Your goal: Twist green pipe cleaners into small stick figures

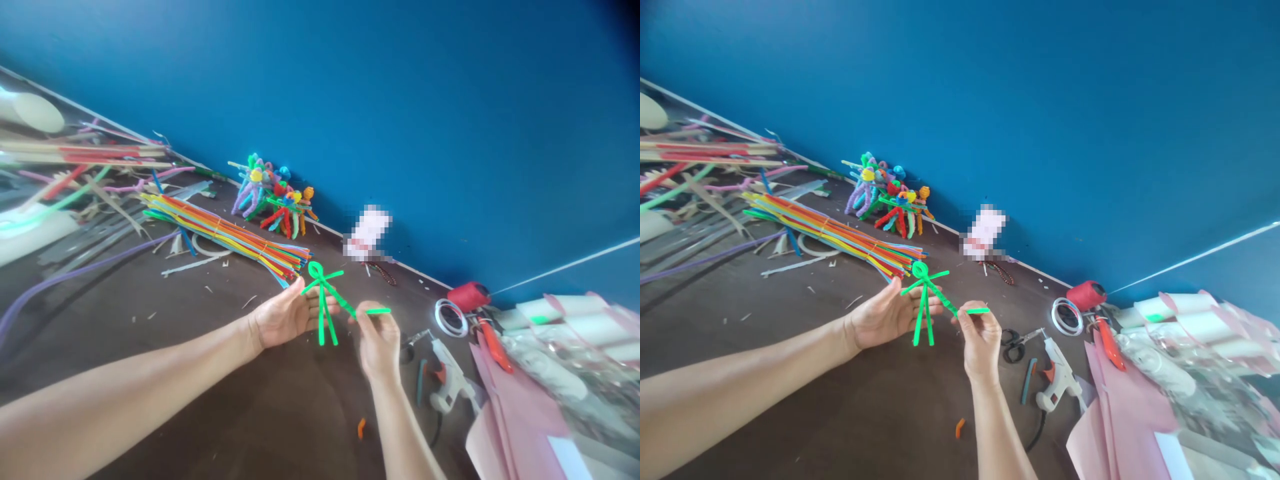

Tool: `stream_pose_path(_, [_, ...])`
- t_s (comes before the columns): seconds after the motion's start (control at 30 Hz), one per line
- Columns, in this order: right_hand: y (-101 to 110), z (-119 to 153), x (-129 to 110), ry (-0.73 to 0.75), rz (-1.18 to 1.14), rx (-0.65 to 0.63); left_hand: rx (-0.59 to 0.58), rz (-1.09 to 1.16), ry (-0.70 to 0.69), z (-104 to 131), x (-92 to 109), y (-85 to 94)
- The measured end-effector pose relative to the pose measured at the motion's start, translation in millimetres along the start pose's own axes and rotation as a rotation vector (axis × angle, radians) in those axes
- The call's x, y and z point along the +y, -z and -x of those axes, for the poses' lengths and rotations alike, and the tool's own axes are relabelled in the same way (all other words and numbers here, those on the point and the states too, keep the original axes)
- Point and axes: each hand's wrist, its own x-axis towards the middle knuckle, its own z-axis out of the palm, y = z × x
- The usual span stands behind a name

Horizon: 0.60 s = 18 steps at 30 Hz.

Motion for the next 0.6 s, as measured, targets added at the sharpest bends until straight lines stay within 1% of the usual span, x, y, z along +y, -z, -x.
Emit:
stream_pose_path(0.07, [-5.2,3.2,-2.3,0.025,0.09,-0.031,0.086,-0.054,-0.043,-0.4,-5.8,-2.6])
stream_pose_path(0.2, [-13.5,7.8,-11.6,0.102,0.339,-0.149,0.298,-0.227,-0.053,-2.0,-13.9,-8.1])
stream_pose_path(0.3, [-16.1,9.1,-15.9,0.118,0.404,-0.206,0.396,-0.334,-0.079,-4.1,-17.6,-9.3])
stream_pose_path(0.37, [-16.3,8.9,-16.3,0.065,0.391,-0.233,0.432,-0.385,-0.099,-5.0,-18.5,-8.8])
stream_pose_path(0.47, [-14.6,7.5,-14.1,-0.082,0.282,-0.249,0.442,-0.491,-0.137,-4.8,-17.9,-7.4])
stream_pose_path(0.53, [-12.5,6.5,-11.4,-0.191,0.144,-0.25,0.415,-0.572,-0.144,-3.9,-16.8,-6.8])
stream_pose_path(0.6, [-10.0,5.9,-8.6,-0.319,-0.043,-0.267,0.37,-0.626,-0.117,-2.6,-15.7,-7.2])
